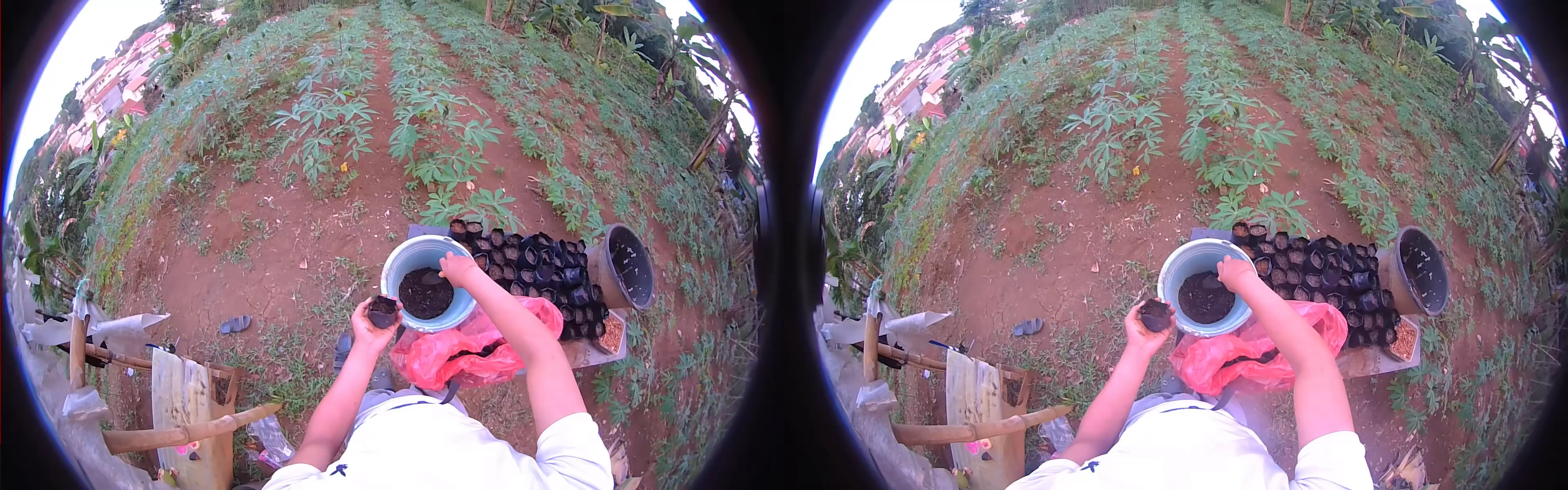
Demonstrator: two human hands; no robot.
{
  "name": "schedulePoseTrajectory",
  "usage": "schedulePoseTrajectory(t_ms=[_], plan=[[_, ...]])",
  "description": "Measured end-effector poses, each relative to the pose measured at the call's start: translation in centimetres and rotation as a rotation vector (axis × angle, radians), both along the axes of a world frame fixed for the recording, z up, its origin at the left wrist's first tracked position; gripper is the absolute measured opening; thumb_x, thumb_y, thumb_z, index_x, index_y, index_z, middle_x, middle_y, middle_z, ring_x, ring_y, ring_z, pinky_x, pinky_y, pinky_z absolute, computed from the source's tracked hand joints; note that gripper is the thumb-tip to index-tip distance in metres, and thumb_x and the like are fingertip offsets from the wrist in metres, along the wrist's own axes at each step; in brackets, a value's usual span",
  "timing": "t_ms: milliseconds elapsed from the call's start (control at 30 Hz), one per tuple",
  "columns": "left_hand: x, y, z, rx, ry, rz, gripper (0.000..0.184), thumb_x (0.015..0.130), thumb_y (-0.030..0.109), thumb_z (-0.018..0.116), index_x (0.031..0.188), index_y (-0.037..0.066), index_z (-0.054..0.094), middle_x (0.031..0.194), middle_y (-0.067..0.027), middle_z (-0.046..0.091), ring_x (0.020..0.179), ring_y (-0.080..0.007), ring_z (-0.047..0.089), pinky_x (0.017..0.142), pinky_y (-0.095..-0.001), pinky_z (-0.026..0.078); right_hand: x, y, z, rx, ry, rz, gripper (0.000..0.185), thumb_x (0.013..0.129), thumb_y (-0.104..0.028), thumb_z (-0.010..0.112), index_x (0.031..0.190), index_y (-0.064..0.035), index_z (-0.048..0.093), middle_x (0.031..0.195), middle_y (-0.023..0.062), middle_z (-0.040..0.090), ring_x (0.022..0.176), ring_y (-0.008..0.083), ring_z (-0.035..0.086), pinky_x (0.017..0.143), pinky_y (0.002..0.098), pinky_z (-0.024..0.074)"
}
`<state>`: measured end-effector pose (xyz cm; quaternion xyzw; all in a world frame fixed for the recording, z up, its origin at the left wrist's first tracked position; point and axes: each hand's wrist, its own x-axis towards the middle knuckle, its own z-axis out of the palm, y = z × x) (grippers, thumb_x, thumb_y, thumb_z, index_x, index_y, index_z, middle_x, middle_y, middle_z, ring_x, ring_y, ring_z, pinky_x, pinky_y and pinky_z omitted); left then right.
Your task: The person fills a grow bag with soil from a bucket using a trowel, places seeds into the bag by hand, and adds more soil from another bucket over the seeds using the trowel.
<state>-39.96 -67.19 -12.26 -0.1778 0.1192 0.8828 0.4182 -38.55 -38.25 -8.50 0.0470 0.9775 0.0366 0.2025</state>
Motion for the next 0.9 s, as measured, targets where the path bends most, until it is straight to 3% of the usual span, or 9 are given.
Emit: schedulePoseTrajectory(t_ms=[167, 900], plan=[[-0.7, 1.2, -2.0, 0.079, 0.023, -0.032, 0.042, 0.093, 0.036, 0.052, 0.116, 0.003, 0.061, 0.112, -0.0191, 0.066, 0.101, -0.0376, 0.063, 0.083, -0.0470, 0.054, -1.0, 0.4, -1.9, 0.008, 0.036, -0.034, 0.033, 0.101, -0.030, 0.049, 0.116, -0.0004, 0.055, 0.120, 0.0228, 0.056, 0.109, 0.0382, 0.062, 0.090, 0.0476, 0.0514], [-0.6, 2.3, -0.8, 0.190, 0.038, -0.106, 0.040, 0.094, 0.036, 0.052, 0.116, 0.004, 0.062, 0.119, -0.0208, 0.065, 0.109, -0.0375, 0.062, 0.085, -0.0477, 0.054, 0.3, 3.3, -2.1, 0.070, -0.056, -0.114, 0.032, 0.097, -0.022, 0.052, 0.118, 0.0018, 0.053, 0.125, 0.0250, 0.054, 0.106, 0.0379, 0.065, 0.087, 0.0476, 0.0536]])
